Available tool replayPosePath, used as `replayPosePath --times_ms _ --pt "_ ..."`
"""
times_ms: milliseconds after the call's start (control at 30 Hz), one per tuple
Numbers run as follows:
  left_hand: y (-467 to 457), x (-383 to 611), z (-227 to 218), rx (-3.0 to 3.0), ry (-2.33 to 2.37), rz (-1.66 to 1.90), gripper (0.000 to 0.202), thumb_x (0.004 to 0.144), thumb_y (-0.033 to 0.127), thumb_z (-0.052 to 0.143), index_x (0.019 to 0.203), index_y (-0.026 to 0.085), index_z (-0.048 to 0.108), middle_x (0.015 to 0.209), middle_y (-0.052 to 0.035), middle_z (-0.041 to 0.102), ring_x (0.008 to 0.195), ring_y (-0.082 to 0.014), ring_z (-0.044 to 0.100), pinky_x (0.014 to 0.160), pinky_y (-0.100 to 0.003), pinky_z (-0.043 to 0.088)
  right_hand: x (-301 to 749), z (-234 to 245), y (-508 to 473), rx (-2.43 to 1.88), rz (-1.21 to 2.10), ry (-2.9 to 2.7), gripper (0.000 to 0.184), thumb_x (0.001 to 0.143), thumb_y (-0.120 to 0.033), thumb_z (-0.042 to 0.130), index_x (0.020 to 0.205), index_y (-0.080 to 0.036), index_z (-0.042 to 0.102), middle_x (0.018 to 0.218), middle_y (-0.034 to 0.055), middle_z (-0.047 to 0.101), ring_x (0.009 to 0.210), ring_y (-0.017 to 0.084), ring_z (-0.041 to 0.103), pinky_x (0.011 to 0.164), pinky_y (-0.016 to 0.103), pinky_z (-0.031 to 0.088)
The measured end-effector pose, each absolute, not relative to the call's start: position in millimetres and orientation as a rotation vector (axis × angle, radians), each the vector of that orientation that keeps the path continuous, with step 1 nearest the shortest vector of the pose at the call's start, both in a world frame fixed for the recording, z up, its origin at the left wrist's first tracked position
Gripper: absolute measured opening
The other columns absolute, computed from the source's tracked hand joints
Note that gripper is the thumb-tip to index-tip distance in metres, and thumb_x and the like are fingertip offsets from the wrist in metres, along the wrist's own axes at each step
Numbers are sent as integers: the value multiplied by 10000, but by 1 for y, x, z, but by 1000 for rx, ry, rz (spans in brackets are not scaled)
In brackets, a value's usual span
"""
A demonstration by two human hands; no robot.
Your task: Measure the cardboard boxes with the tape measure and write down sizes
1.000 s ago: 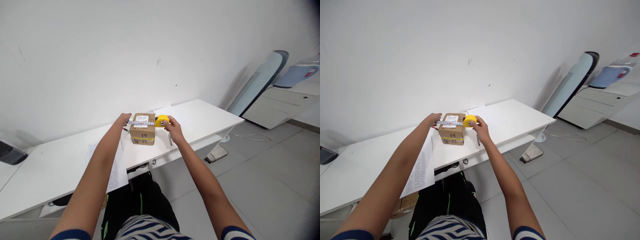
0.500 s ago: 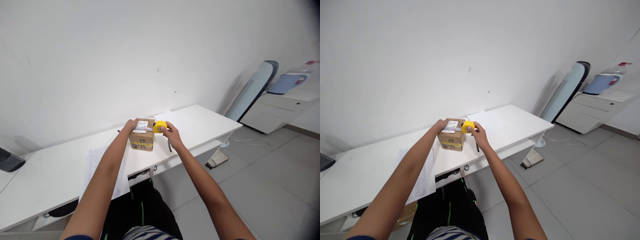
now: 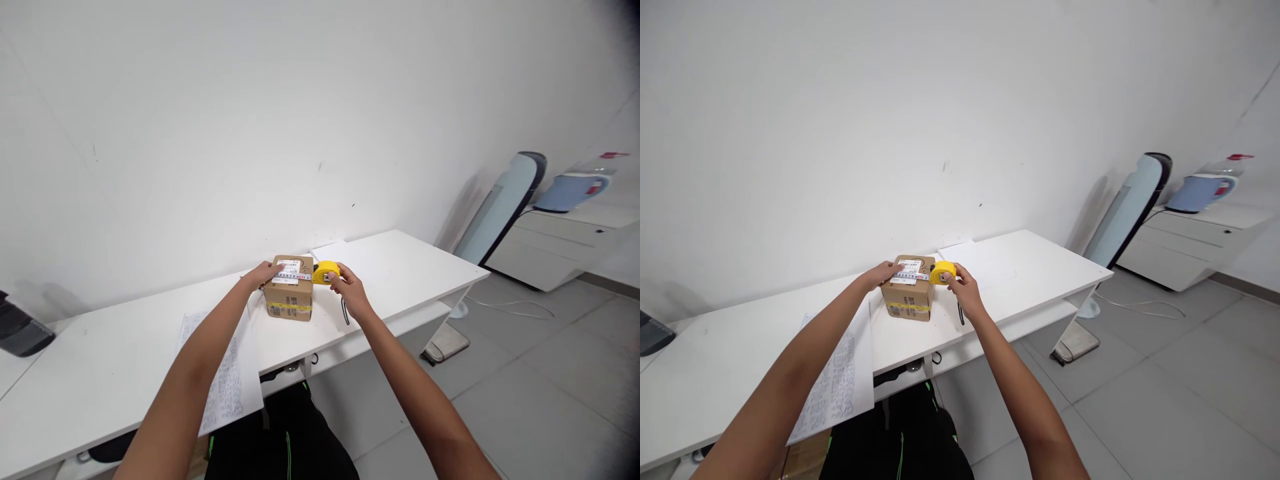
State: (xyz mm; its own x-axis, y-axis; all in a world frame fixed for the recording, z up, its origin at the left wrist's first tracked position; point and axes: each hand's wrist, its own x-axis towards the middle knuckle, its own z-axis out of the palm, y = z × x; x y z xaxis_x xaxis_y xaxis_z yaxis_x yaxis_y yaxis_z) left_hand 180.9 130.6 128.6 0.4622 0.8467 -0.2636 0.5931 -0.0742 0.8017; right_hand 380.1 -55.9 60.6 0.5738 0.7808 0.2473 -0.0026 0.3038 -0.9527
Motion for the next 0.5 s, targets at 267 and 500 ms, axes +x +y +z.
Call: replayPosePath --times_ms 267,500 --pt "105 136 133 2323 1323 274 567 837 787 486 764 227 533 865 -109 746 815 -291 684 660 -347 442 375 68 -56 -1163 603 -853 659 716 -607 786 1242 -222 687 1084 44 705 708 126 554 651 290 441" --pt "95 133 144 2444 1375 350 473 899 662 463 703 234 503 869 -69 708 825 -268 655 648 -333 395 376 66 -56 -1181 601 -843 716 714 -603 795 1307 -228 655 1193 80 710 840 179 642 724 320 498"
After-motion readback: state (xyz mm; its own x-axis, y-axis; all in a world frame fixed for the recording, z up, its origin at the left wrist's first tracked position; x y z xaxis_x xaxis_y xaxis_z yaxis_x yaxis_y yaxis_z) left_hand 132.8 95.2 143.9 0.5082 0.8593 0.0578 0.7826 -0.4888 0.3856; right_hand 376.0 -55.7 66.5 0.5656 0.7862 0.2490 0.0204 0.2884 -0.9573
